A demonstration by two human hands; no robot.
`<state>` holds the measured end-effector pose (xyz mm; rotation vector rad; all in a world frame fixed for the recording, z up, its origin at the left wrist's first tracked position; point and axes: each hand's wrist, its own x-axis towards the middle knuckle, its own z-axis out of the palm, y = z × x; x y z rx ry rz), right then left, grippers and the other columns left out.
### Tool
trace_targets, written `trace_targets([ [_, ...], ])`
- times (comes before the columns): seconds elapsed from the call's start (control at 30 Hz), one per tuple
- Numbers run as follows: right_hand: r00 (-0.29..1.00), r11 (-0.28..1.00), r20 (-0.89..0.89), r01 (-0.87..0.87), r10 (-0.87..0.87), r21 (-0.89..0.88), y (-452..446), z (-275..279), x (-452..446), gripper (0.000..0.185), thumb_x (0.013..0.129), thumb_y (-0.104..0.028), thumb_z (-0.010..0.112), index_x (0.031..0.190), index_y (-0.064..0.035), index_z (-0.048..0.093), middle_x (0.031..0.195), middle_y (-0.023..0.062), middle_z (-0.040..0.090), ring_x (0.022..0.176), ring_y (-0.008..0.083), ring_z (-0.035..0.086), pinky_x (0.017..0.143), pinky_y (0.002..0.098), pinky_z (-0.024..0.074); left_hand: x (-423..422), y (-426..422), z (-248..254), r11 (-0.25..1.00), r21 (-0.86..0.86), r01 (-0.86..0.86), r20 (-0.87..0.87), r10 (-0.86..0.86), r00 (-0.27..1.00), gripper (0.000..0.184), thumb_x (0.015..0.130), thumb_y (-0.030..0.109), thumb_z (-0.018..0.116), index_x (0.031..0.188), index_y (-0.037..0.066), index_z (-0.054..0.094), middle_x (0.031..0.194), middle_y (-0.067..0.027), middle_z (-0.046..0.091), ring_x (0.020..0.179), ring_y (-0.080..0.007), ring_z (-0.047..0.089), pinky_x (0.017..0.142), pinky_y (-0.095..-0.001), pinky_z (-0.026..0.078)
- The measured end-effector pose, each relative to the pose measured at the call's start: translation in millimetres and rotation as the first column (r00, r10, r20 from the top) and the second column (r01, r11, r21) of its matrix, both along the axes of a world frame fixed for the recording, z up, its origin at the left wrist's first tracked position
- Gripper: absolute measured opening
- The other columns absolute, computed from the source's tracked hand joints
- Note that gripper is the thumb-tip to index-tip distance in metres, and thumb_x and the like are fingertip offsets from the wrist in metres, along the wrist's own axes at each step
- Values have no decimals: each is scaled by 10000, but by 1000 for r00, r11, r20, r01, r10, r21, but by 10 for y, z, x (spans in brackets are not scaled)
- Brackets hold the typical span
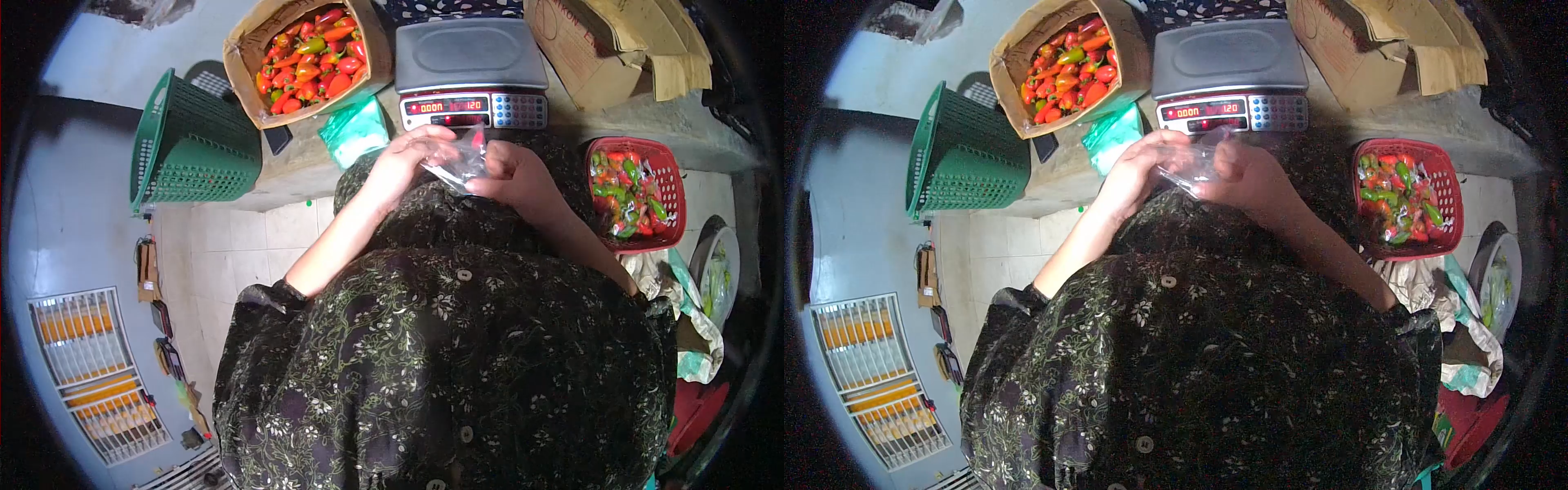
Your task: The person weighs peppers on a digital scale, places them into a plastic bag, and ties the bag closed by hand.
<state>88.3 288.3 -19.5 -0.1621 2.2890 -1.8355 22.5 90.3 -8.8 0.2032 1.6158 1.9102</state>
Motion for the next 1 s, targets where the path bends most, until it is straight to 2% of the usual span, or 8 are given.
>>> trace_targets([
  [0.07,982,932,-186,94,-29,351,-11,-28,-48,243,841,-229,554,691,-40,524,642,39,556,673,139,557,639,309,435,128,-16,87,983,110,145,134,-159,978,243,822,43,442,1050,-5,509,824,-24,548,706,-76,505,602,-189,407],
  [0.17,967,985,-207,128,-151,-117,19,-410,-139,234,854,-249,549,768,-31,557,646,43,559,678,123,550,647,300,438,273,38,10,897,317,307,146,-366,919,206,824,25,506,1029,17,519,821,-4,567,671,-40,495,567,-170,388],
  [0.37,999,896,-37,-46,33,-441,56,-363,-122,228,867,-232,525,821,-27,613,670,46,569,660,134,549,642,298,441,75,56,-169,979,-189,-78,-360,4,933,59,809,11,599,770,42,569,721,46,560,655,-22,481,578,-198,393],
  [0.53,985,988,-125,-107,121,111,31,-248,-121,203,841,-206,541,768,-40,631,683,46,565,616,153,546,606,305,444,26,-19,-57,975,150,-166,-124,185,975,118,839,28,516,949,48,553,810,-33,601,684,-96,548,653,-228,452],
  [0.63,983,983,-99,141,-152,-116,139,-518,-273,150,794,-199,594,779,-55,634,695,46,561,617,163,553,595,312,448,174,-63,87,910,409,77,206,-174,963,228,853,19,492,1080,39,469,836,-42,568,687,-103,534,638,-218,430],
  [0.73,936,781,104,339,-337,-525,141,-727,-365,181,752,-122,628,909,-32,615,759,41,563,661,170,556,621,297,455,231,83,-6,952,72,298,-80,-293,953,282,822,19,576,1063,75,442,840,5,536,654,-61,485,557,-200,368],
  [0.9,962,750,261,111,85,-652,22,-249,-198,310,766,-150,620,999,41,548,834,82,588,775,171,576,701,303,461,-73,-49,-189,977,-78,-201,-239,177,955,188,824,7,564,681,75,464,675,5,577,671,-68,542,600,-219,427],
  [1.0,998,967,44,-25,37,-253,-188,-275,-157,375,746,-215,655,989,43,536,890,139,604,824,173,588,721,314,462,-110,-77,-291,952,131,-276,-85,288,954,84,835,6,531,794,69,494,758,-24,579,658,-94,553,595,-216,452],
])
